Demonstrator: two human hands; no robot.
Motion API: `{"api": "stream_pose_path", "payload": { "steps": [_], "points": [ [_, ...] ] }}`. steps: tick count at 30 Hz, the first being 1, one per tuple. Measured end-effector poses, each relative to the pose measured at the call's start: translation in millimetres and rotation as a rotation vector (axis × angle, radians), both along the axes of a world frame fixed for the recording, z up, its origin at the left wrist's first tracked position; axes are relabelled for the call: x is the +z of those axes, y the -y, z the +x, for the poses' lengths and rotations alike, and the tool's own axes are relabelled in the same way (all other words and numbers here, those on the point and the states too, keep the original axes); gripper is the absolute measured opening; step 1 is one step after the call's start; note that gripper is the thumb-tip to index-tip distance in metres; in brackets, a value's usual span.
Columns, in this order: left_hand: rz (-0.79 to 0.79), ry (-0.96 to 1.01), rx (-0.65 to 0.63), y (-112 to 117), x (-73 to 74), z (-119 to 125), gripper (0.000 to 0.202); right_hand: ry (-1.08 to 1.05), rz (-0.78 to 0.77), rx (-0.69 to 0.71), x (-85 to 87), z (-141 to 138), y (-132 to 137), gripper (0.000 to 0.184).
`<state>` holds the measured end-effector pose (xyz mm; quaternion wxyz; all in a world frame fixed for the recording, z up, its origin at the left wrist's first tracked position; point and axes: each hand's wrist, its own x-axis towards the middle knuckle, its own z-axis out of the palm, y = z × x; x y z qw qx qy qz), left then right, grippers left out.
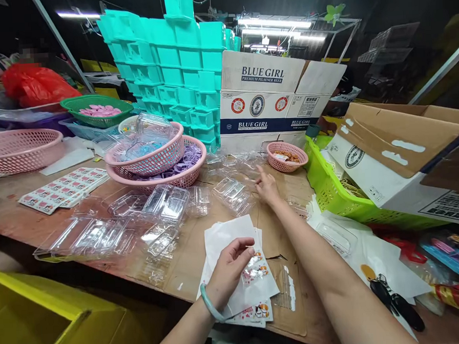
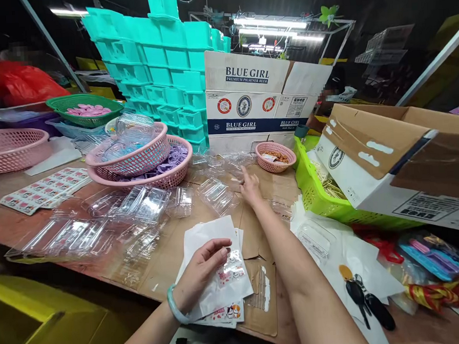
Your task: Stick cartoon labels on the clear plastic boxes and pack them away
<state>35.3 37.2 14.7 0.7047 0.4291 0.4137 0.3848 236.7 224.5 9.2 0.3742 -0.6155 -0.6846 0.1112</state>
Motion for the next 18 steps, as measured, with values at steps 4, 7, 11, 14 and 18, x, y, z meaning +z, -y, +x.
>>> {"api": "stream_pose_path", "payload": {
  "steps": [4,7,11,14,18],
  "points": [
    [0.069,0.065,0.061,-8.3,-1.5,18.6,0.054,-0.657,0.115,-0.15,12.4,-14.2,69.8,0.076],
    [0.13,0.166,0.205,-14.8,-3.1,43.0,0.072,-1.03,0.113,-0.135,20.3,-49.1,135.6,0.077],
    [0.1,0.393,0.231,-15.8,-3.0,49.9,0.059,-1.17,0.015,-0.082,22.5,-77.2,190.6,0.074],
    [-0.038,0.349,0.189,-12.1,-2.2,22.6,0.055,-0.971,0.108,-0.191,23.1,-58.9,204.0,0.061],
    [-0.199,0.143,-0.04,-9.1,-2.4,-23.9,0.056,-0.723,0.141,-0.189,30.6,-32.5,208.4,0.023]
  ]
}}
